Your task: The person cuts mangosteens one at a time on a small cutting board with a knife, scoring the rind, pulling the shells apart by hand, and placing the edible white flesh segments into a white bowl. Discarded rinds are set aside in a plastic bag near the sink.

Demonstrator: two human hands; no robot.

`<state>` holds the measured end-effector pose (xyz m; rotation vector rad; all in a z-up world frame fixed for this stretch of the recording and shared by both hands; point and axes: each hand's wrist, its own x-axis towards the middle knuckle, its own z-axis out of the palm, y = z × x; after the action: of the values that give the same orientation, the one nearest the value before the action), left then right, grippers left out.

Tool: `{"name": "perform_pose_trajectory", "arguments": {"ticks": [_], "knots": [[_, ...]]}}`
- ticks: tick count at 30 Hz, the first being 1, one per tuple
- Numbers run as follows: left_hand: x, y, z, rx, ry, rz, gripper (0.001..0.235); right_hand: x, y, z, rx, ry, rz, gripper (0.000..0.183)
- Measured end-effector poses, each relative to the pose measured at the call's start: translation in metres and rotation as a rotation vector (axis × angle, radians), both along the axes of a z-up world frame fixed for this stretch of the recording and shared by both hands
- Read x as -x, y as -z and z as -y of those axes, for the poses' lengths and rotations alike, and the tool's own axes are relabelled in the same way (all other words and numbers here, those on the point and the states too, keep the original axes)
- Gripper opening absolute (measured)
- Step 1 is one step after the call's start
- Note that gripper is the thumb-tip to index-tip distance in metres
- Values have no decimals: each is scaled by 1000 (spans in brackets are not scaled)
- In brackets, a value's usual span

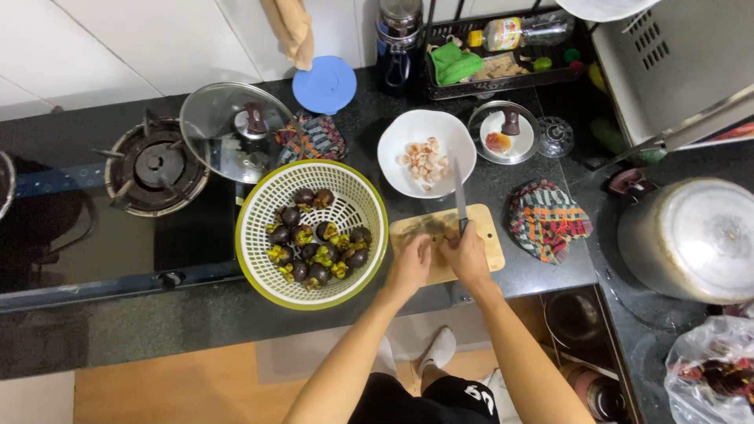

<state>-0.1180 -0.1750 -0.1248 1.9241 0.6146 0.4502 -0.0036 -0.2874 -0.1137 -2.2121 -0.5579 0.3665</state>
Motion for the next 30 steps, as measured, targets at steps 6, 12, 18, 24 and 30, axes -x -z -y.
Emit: {"name": "perform_pose_trajectory", "arguments": {"ticks": [6,12,18,24,30], "knots": [[-29,16,-16,-410,252,-5,32,-13,-9,33,-70,58,-37,36],[-36,-11,-29,-534,437,-141,45,-17,-13,45,-92,88,-68,37],[-42,-10,-30,-588,458,-119,53,-11,-12,37,-34,23,-27,35],[-36,-35,-26,-400,400,-167,48,-4,3,18,-95,10,-23,35],[-28,-5,-27,-194,284,-74,40,1,5,11,-20,-5,53,36]]}}
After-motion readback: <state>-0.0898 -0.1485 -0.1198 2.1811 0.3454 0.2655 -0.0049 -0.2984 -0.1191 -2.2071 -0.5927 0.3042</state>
